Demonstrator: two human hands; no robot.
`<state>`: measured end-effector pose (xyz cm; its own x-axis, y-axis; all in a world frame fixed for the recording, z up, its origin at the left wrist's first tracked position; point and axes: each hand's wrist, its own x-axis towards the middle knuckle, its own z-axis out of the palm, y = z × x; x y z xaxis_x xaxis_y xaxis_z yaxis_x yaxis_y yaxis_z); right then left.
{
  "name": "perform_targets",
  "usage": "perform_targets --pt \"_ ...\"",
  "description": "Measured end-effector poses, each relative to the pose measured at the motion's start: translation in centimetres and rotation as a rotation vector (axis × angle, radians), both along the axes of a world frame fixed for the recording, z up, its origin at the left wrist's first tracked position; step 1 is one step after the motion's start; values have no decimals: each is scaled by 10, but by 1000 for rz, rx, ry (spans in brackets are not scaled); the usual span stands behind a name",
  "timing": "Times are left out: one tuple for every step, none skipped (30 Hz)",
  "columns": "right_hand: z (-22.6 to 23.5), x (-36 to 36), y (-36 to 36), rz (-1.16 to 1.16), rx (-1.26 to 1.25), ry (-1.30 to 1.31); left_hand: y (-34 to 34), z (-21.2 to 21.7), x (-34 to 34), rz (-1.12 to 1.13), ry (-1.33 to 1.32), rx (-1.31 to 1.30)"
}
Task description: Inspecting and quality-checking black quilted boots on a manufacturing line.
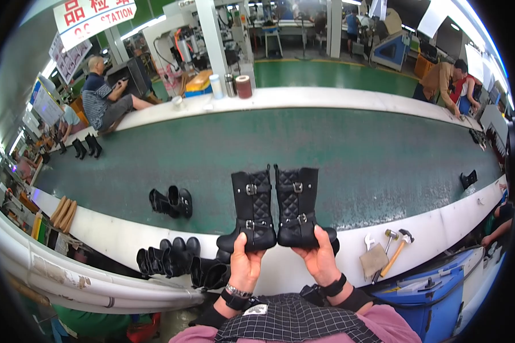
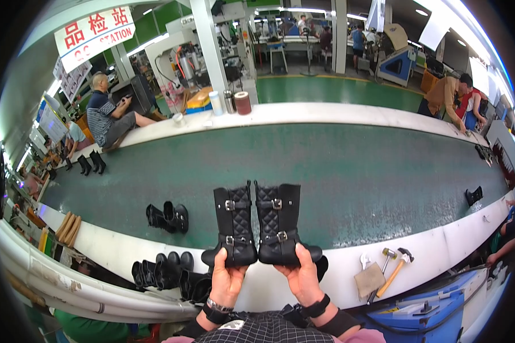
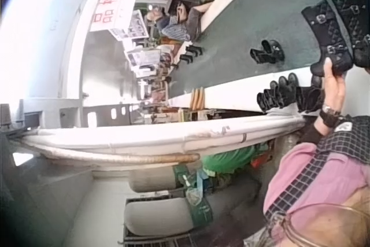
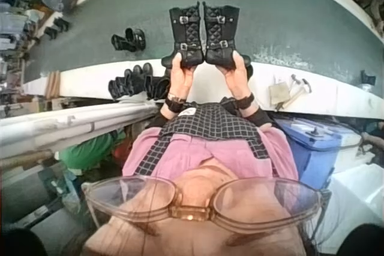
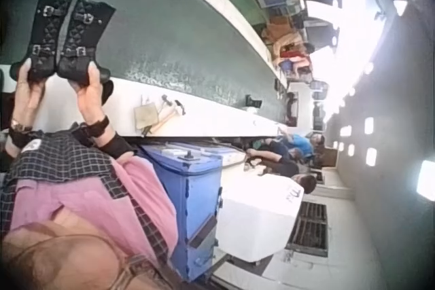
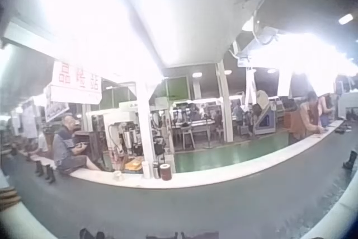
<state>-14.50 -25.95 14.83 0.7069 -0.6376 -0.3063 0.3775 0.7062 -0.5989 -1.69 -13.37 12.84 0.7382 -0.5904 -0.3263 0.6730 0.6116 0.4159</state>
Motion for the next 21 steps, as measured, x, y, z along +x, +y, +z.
perform_targets --pt "0 -1 0 1 -1 2 0 1 -1 6 -19 0" --pt "-1 0 0 -2 1 -3 1 2 -1 13 -21 20" --pt "-1 0 -1 -3 -8 -13 2 2 -1 21 -14 22" --pt "-2 0 0 -6 -10 -6 2 2 -1 18 -26 24" --pt "-3 0 -1 -9 -8 2 2 3 -2 20 -27 29" --pt "-3 0 -1 -18 -1 3 3 3 -1 25 -20 29" --pt "-3 0 -1 -19 1 3 3 3 -1 22 -27 35" --pt "-3 0 -1 -10 -7 -5 3 3 -1 21 -29 35" --pt "-3 0 -1 0 -14 -14 4 4 -1 21 -32 35" --pt "-3 0 -1 -2 -12 -15 4 4 -1 20 -33 37" --pt "-3 0 -1 -3 -5 -11 4 5 -1 17 -33 35" --pt "-2 0 -1 -5 2 -6 4 5 -1 15 -34 31" --pt "-2 0 -1 -7 2 -7 4 6 -1 13 -34 31" --pt "-2 0 -1 -3 -2 -8 4 6 -2 18 -36 35" --pt "-2 0 -1 -1 -7 -13 4 6 -2 22 -36 41" --pt "-2 0 -1 -5 2 -3 4 6 -2 18 -32 46" --pt "-3 0 -1 0 -1 -4 4 5 -2 15 -38 43" --pt "-4 1 -1 4 -2 -3 3 4 -1 11 -44 31" --pt "-5 1 -1 0 12 9 3 3 -1 7 -29 56" --pt "-6 1 -2 3 3 8 3 1 0 -5 -34 48" --pt "-7 1 -2 -2 -2 25 3 -1 0 -10 -31 46"
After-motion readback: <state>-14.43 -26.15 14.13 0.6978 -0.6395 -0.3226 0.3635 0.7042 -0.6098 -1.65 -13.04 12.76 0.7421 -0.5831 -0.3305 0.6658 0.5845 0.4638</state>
